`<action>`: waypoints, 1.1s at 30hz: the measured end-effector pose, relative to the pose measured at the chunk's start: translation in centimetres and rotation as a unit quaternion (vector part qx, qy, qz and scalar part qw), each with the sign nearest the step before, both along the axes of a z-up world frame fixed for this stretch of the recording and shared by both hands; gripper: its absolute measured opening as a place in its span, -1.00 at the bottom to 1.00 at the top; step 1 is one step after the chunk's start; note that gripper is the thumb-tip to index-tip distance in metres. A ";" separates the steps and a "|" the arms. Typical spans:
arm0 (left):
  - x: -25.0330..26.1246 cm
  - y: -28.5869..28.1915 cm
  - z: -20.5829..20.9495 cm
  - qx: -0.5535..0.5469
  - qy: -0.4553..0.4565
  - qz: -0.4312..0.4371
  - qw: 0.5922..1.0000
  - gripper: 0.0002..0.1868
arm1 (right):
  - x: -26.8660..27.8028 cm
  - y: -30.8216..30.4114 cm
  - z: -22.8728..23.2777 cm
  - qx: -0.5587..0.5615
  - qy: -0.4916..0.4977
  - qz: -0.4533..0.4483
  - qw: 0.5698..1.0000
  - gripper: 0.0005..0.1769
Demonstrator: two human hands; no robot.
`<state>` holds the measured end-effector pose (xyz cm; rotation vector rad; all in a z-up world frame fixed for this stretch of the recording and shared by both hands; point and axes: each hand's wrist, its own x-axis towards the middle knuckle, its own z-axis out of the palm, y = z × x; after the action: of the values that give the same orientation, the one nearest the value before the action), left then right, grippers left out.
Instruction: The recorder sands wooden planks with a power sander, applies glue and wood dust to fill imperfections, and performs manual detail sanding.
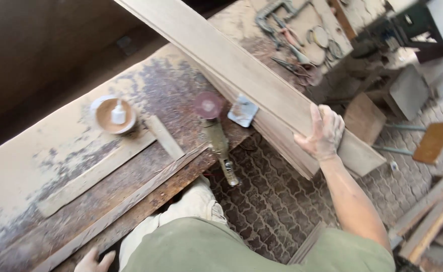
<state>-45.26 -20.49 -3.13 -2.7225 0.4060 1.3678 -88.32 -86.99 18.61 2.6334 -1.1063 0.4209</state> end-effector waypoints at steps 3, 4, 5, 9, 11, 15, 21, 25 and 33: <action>-0.2 -6.1 9.1 -0.108 -0.046 -0.046 0.992 -0.39 | 2.7 3.4 0.0 0.063 -0.022 0.049 0.997 0.08; 0.0 -7.2 11.1 -0.103 -0.047 -0.035 0.993 -0.39 | 5.9 4.5 0.7 0.069 -0.021 0.060 0.996 0.08; 0.2 -8.3 13.1 -0.170 0.010 0.113 0.979 -0.45 | 8.2 6.5 1.6 0.076 -0.035 0.107 0.991 0.04; 2.5 -7.8 15.2 -0.456 0.181 0.427 0.760 -0.80 | 18.7 14.4 2.5 0.191 -0.114 0.264 0.939 -0.05; 4.0 -7.1 17.4 -0.550 0.195 0.449 0.677 -0.79 | 23.5 19.7 1.0 0.256 -0.109 0.304 0.911 -0.09; 8.7 -2.4 17.8 -0.633 0.125 0.603 0.468 -0.18 | 30.5 29.4 -8.0 0.431 0.081 0.384 0.813 0.09; 12.3 12.5 4.8 -0.449 0.013 0.813 0.370 -0.63 | 40.9 37.3 -20.3 0.413 0.121 0.466 0.773 0.28; 14.2 10.3 3.8 -0.414 -0.011 0.846 0.337 -0.62 | 41.3 37.6 -21.2 0.374 0.137 0.440 0.805 0.01; 13.6 16.0 -1.0 -0.266 0.193 0.683 0.652 -0.67 | 39.5 34.9 -20.0 0.407 0.106 0.436 0.796 -0.31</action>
<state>-31.70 -4.50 -4.17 -3.0178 -2.0092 2.2909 -48.83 -52.09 -1.42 3.7124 0.1796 -0.3121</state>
